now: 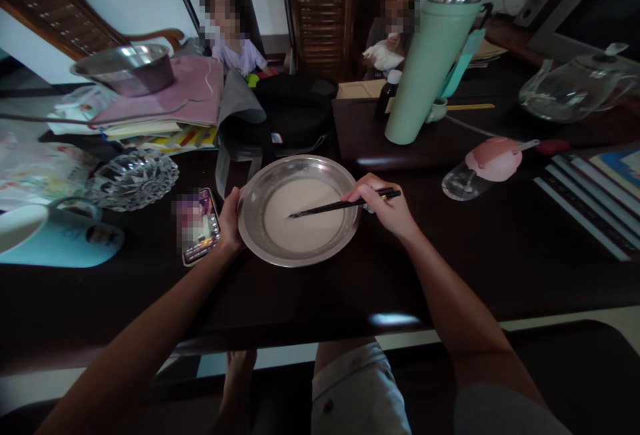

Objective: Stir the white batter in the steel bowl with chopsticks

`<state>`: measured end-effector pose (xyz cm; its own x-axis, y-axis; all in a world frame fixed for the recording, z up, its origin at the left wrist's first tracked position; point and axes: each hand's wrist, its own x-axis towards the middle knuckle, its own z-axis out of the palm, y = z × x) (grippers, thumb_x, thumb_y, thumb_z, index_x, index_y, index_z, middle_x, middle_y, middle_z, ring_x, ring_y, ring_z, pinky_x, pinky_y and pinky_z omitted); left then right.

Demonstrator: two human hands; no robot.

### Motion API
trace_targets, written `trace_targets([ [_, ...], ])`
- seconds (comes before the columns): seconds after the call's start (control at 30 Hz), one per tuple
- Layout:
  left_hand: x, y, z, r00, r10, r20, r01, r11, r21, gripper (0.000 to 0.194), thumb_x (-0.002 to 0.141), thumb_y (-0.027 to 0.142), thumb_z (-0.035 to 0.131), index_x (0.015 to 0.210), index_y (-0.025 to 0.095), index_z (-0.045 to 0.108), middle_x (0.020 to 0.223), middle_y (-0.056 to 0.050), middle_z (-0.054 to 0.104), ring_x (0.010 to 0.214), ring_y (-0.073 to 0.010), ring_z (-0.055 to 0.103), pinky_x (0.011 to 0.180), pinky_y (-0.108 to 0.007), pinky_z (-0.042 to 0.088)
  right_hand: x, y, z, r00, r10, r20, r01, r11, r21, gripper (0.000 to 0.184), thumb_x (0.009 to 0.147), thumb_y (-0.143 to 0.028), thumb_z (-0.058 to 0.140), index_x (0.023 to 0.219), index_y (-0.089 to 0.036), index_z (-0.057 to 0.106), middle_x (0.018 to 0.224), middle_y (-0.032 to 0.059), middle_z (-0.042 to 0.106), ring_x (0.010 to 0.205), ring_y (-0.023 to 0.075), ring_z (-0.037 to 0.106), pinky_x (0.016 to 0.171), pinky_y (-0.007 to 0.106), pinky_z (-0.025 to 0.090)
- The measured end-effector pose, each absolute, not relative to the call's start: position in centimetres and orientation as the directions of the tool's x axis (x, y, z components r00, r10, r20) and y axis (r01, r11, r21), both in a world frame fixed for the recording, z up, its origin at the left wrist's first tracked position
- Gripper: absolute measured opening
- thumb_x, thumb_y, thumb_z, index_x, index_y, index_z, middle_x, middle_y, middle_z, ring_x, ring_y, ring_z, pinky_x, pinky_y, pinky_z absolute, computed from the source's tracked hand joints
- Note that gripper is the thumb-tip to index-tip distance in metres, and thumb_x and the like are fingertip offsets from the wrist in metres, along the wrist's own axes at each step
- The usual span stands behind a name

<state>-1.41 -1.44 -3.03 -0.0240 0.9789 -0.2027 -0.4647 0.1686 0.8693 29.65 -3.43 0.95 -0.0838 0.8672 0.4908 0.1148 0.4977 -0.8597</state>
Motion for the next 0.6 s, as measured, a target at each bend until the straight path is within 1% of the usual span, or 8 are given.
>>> trace_targets([
  [0.03, -1.44, -1.43, -3.04, -0.024, 0.978, -0.209, -0.464, 0.174, 0.869, 0.051, 0.090, 0.068, 0.069, 0.110, 0.022, 0.080, 0.106, -0.010, 0.087, 0.129, -0.0437, 0.075, 0.105, -0.053, 0.064, 29.64, -3.43, 0.97, -0.064, 0.864, 0.499, 0.138, 0.503, -0.853, 0.047, 0.097, -0.067, 0.074, 0.074, -0.028, 0.083, 0.074, 0.0050, 0.081, 0.076, 0.0223, 0.077, 0.076, 0.039, 0.064],
  [0.1, -1.50, -1.41, -3.08, -0.025, 0.976, -0.217, -0.462, 0.181, 0.868, 0.052, 0.090, 0.068, 0.069, 0.112, 0.022, 0.080, 0.106, -0.010, 0.087, 0.128, -0.0435, 0.076, 0.104, -0.053, 0.065, 29.72, -3.38, 1.00, 0.023, 0.859, 0.512, 0.151, 0.503, -0.851, 0.047, 0.097, -0.067, 0.074, 0.071, -0.028, 0.082, 0.074, 0.0048, 0.080, 0.074, 0.0216, 0.076, 0.073, 0.038, 0.063],
  [0.2, -1.57, -1.44, -3.09, -0.019, 0.977, -0.215, -0.458, 0.182, 0.870, 0.054, 0.091, 0.069, 0.069, 0.114, 0.022, 0.081, 0.107, -0.010, 0.087, 0.127, -0.0433, 0.076, 0.104, -0.053, 0.065, 29.96, -3.20, 0.96, 0.140, 0.851, 0.506, 0.091, 0.498, -0.862, 0.053, 0.098, -0.067, 0.073, 0.063, -0.028, 0.078, 0.065, 0.0044, 0.076, 0.064, 0.0203, 0.070, 0.065, 0.037, 0.059],
  [0.3, -1.58, -1.48, -3.04, -0.018, 0.976, -0.216, -0.458, 0.184, 0.870, 0.053, 0.094, 0.068, 0.067, 0.116, 0.022, 0.081, 0.107, -0.009, 0.087, 0.127, -0.0424, 0.076, 0.104, -0.052, 0.064, 29.96, -3.16, 0.89, 0.095, 0.860, 0.502, 0.046, 0.500, -0.865, 0.056, 0.098, -0.068, 0.071, 0.059, -0.028, 0.075, 0.058, 0.0039, 0.071, 0.061, 0.0210, 0.067, 0.062, 0.037, 0.057],
  [0.4, -1.54, -1.49, -2.93, -0.042, 0.973, -0.226, -0.465, 0.182, 0.867, 0.049, 0.096, 0.065, 0.065, 0.116, 0.022, 0.082, 0.105, -0.009, 0.087, 0.125, -0.0414, 0.077, 0.103, -0.050, 0.065, 29.67, -3.33, 0.94, -0.064, 0.868, 0.493, 0.085, 0.497, -0.864, 0.051, 0.099, -0.068, 0.071, 0.066, -0.029, 0.081, 0.065, 0.0045, 0.076, 0.069, 0.0229, 0.072, 0.069, 0.039, 0.061],
  [0.47, -1.50, -1.49, -2.85, -0.050, 0.971, -0.234, -0.472, 0.184, 0.862, 0.048, 0.098, 0.063, 0.065, 0.116, 0.022, 0.082, 0.104, -0.008, 0.087, 0.124, -0.0407, 0.078, 0.102, -0.049, 0.065, 29.51, -3.43, 1.01, -0.117, 0.858, 0.500, 0.136, 0.513, -0.847, 0.048, 0.099, -0.067, 0.071, 0.072, -0.030, 0.083, 0.071, 0.0047, 0.079, 0.075, 0.0235, 0.075, 0.075, 0.040, 0.063],
  [0.53, -1.45, -1.48, -2.82, -0.046, 0.969, -0.244, -0.481, 0.193, 0.855, 0.048, 0.099, 0.061, 0.063, 0.118, 0.021, 0.082, 0.104, -0.008, 0.087, 0.123, -0.0397, 0.078, 0.102, -0.049, 0.065, 29.51, -3.43, 1.05, -0.068, 0.852, 0.519, 0.172, 0.523, -0.835, 0.047, 0.099, -0.066, 0.072, 0.072, -0.029, 0.084, 0.073, 0.0045, 0.080, 0.076, 0.0227, 0.076, 0.077, 0.039, 0.063],
  [0.6, -1.42, -1.46, -2.87, -0.044, 0.967, -0.250, -0.491, 0.197, 0.848, 0.047, 0.101, 0.059, 0.061, 0.120, 0.022, 0.082, 0.105, -0.008, 0.087, 0.123, -0.0385, 0.079, 0.101, -0.048, 0.065, 29.70, -3.31, 1.02, 0.046, 0.851, 0.524, 0.161, 0.511, -0.844, 0.048, 0.100, -0.064, 0.072, 0.070, -0.028, 0.082, 0.072, 0.0041, 0.080, 0.071, 0.0207, 0.074, 0.073, 0.037, 0.061],
])
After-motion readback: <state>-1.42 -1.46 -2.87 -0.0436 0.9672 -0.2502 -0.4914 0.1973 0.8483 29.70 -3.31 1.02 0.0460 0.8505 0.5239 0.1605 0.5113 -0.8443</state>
